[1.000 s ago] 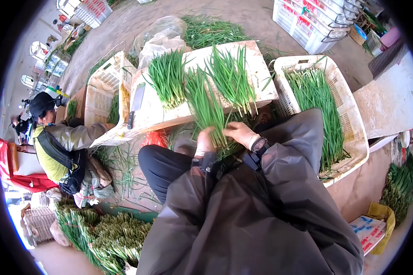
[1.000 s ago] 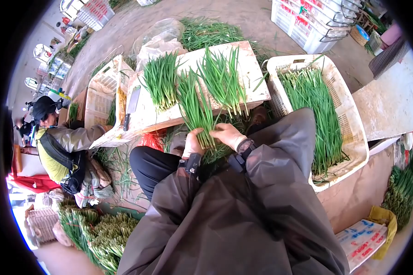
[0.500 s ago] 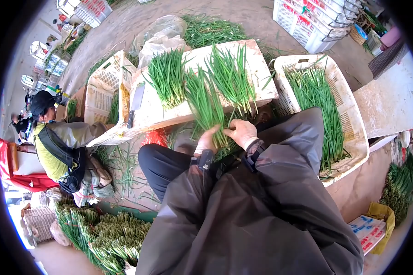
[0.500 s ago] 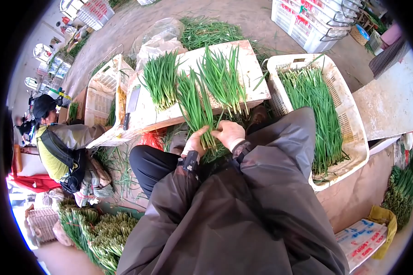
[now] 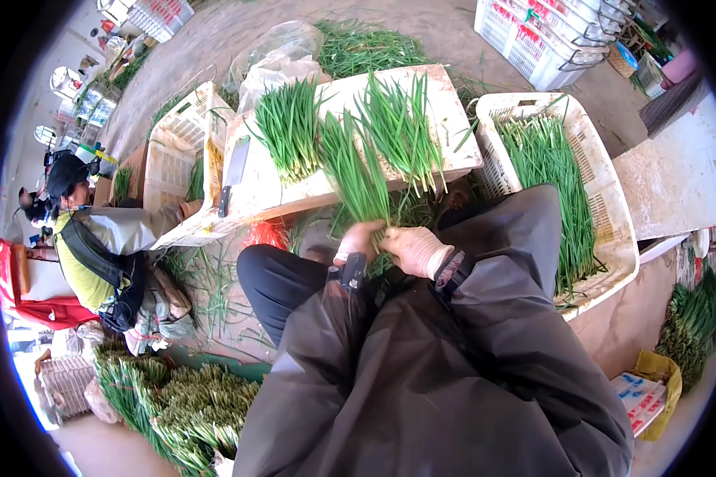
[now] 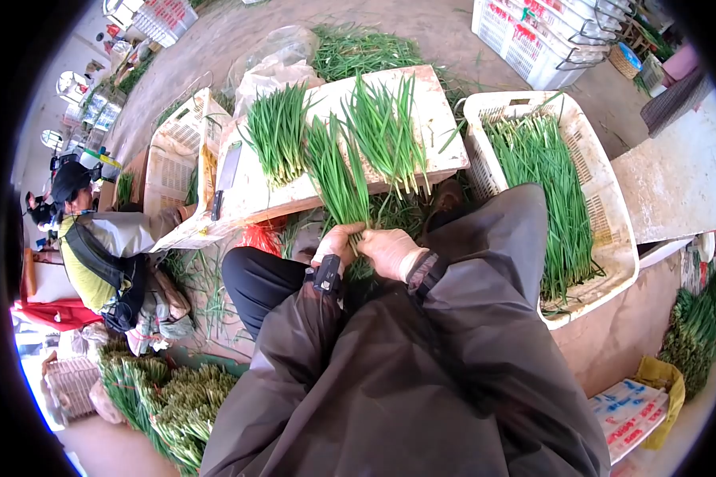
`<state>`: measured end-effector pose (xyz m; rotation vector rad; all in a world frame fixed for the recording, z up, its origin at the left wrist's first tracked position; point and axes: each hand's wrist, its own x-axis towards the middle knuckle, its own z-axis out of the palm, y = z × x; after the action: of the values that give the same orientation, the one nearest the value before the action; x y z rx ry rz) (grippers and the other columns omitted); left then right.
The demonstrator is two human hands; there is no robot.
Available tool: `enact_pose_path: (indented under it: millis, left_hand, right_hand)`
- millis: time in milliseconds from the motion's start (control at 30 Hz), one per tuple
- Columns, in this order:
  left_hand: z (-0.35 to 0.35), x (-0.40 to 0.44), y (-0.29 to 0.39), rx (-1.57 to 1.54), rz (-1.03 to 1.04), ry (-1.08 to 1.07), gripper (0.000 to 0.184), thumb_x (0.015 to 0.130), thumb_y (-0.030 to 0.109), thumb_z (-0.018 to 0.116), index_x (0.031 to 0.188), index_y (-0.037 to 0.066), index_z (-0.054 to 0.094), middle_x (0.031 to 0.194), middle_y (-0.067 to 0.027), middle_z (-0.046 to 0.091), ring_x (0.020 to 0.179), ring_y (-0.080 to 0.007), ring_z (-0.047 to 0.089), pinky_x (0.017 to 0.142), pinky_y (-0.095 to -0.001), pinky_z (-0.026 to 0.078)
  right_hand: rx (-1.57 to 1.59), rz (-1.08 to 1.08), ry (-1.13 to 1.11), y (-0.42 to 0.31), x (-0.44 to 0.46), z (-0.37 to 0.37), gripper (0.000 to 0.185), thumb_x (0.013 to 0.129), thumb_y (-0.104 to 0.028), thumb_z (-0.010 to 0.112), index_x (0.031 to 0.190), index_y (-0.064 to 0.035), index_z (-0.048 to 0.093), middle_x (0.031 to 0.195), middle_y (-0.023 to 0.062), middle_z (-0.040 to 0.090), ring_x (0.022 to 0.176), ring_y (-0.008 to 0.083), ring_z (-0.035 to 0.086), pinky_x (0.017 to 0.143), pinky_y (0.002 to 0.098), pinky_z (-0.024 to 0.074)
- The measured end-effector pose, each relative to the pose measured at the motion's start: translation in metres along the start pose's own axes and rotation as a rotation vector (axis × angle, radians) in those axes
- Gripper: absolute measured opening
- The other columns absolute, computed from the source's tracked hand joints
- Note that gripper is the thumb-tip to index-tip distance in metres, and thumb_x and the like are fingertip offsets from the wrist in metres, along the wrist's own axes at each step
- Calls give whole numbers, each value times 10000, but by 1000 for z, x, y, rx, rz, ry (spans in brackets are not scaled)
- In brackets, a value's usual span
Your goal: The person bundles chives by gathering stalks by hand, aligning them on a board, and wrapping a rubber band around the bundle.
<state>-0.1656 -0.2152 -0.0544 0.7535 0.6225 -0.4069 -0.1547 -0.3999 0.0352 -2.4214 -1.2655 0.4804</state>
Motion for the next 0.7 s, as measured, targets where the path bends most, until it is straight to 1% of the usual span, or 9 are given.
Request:
enact_pose_path:
  millis: [100,167,300,367,400,500,533,633,700]
  left_hand:
    - [-2,-1,7,-7,-19,-48,254,1035,106,569,1205,-75,622,1089,-192,721,973,-331,714,908,-472,586]
    - [2,-8,11,-6,-17,-48,268,1035,94,561,1226,-88,613,1111,-206,719,996,-352,716,921,-510,594]
    - [14,-17,13,-21,15,-6,297,1039,111,554,1261,-83,583,1102,-206,721,964,-364,723,917,-519,599]
    - [16,-17,15,-18,12,-14,316,1042,125,551,1283,-78,562,1107,-201,720,945,-365,726,914,-510,602]
    - [17,-18,16,-89,6,-99,326,1043,171,571,1286,-46,561,1151,-197,709,1001,-355,715,930,-503,587]
    - [27,-26,16,-203,85,-77,351,1043,224,582,1304,-8,548,1201,-207,692,1079,-349,690,958,-502,561]
    - [40,-38,21,-154,54,-3,381,1044,255,578,1344,26,526,1248,-205,676,1130,-348,666,997,-501,533]
    - [29,-26,19,-115,5,59,430,1050,261,564,1404,26,496,1267,-207,665,1170,-354,644,1048,-493,503]
    - [13,-9,13,-133,-41,56,446,1076,282,489,1427,6,492,1321,-233,639,1210,-375,614,1110,-499,450]
  right_hand:
    - [-44,151,-527,-12,-4,-28,295,822,-255,746,1093,-144,777,1071,104,755,1038,334,718,889,433,575]
    - [-52,179,-471,4,-16,-23,305,825,-334,736,1061,-152,801,1023,127,769,1013,345,725,868,450,574]
    - [144,34,-371,17,-9,-45,297,846,-358,720,1010,-121,791,972,110,769,924,337,729,823,444,566]
    - [258,51,27,15,-9,-33,251,856,-326,710,1013,-143,780,956,109,760,950,344,723,854,452,569]
    - [193,37,81,11,-8,-33,286,873,-289,719,1124,-155,744,1056,101,734,1020,327,709,886,436,565]
    - [203,47,280,7,3,-8,377,867,-261,739,1223,-146,698,1180,95,688,1100,317,682,924,428,559]
    - [204,39,231,6,5,-5,444,857,-250,753,1277,-132,666,1235,94,667,1132,317,668,936,425,559]
    - [148,35,302,-5,10,2,450,855,-248,755,1279,-129,667,1218,94,669,1131,318,668,939,417,559]
    - [102,53,126,-5,13,1,449,845,-264,763,1265,-128,683,1219,102,675,1133,326,669,939,417,560]
